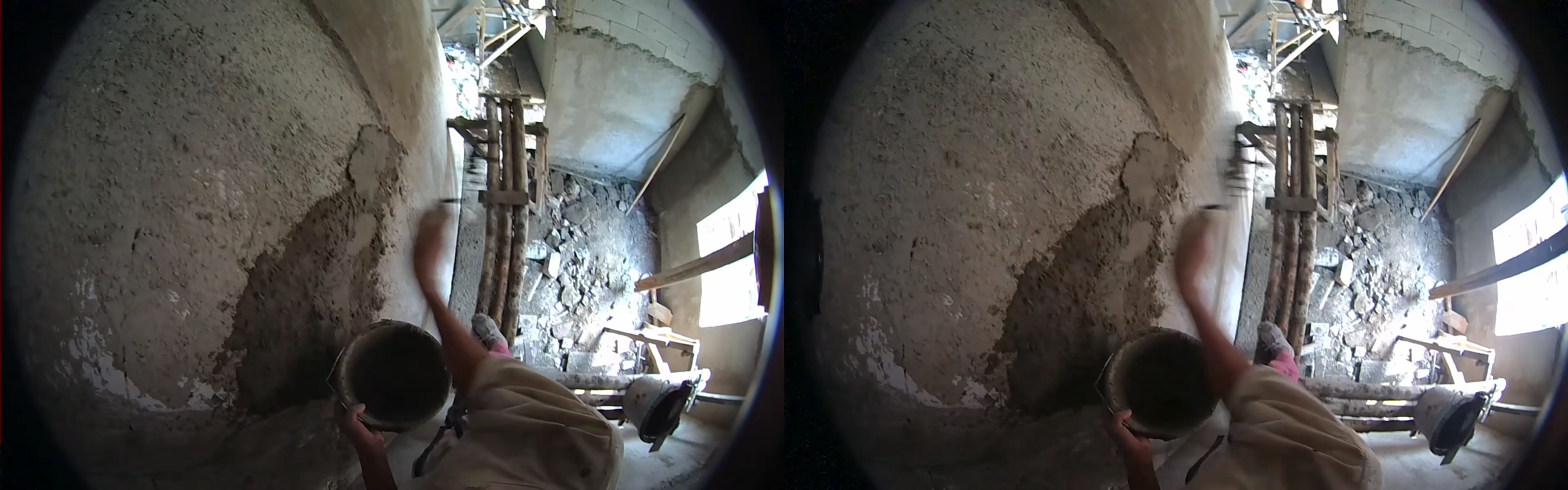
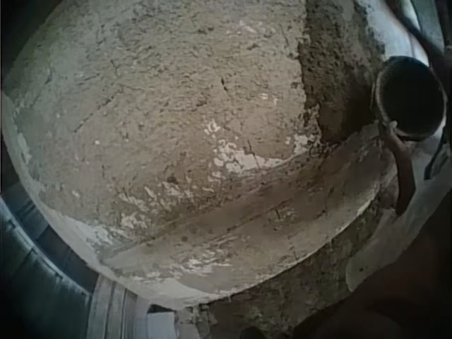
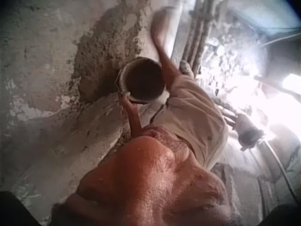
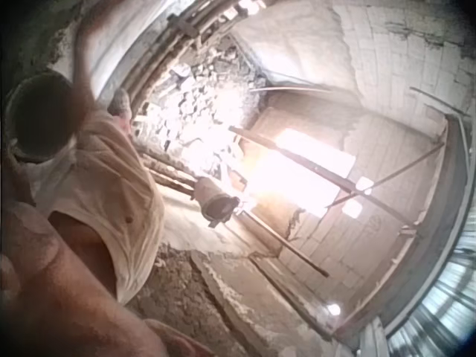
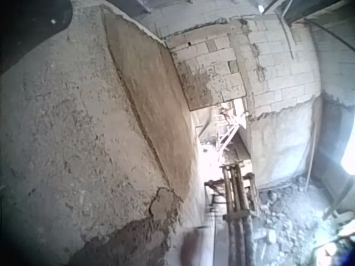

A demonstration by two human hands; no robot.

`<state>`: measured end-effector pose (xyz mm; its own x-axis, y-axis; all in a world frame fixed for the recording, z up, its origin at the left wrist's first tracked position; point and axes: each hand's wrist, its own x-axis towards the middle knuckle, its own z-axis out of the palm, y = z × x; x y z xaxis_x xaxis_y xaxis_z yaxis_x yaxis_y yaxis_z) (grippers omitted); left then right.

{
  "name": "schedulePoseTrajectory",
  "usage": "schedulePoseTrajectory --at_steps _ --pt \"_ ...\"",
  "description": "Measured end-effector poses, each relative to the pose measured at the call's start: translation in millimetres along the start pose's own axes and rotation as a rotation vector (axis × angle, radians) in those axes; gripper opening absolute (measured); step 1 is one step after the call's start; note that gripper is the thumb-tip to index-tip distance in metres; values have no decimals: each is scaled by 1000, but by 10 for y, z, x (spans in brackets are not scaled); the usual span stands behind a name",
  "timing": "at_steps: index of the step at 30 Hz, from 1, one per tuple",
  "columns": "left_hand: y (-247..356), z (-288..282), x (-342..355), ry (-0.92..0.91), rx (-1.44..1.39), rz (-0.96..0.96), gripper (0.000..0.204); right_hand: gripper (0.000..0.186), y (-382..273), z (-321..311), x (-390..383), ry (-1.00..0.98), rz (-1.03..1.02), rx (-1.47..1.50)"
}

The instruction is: The person mixes cement in a small bucket by adding water and stirring with a trowel, then applies the plaster mixture to a wall using the trowel while standing on a wooden scaffold.

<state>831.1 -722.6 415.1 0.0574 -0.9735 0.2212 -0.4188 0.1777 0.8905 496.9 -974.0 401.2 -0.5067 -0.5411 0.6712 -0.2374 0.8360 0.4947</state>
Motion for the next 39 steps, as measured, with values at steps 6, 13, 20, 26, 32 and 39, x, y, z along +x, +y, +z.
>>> schedulePoseTrajectory --at_steps 6,13,20,26,32,39 --pt "-32 -434 -205 -23 342 325 30 44 1573 -3515 -33 -422 -317 2824" --pt "-112 -530 -221 -6 305 235 27 54 2653 -1547 -487 -811 -1071 2105" --pt "696 -302 666 -52 -779 -496 44 43 3053 -718 -876 -712 -1224 1245" --pt "1155 -281 858 -98 -893 -355 41 53 2548 -1048 -1023 -429 -1315 1191" --pt "886 -381 821 0 -1002 -247 46 46 2804 -1215 -434 -354 -1472 1128" --pt "956 -464 836 17 -919 -241 46 59 2646 -1355 -987 14 -1410 1082"
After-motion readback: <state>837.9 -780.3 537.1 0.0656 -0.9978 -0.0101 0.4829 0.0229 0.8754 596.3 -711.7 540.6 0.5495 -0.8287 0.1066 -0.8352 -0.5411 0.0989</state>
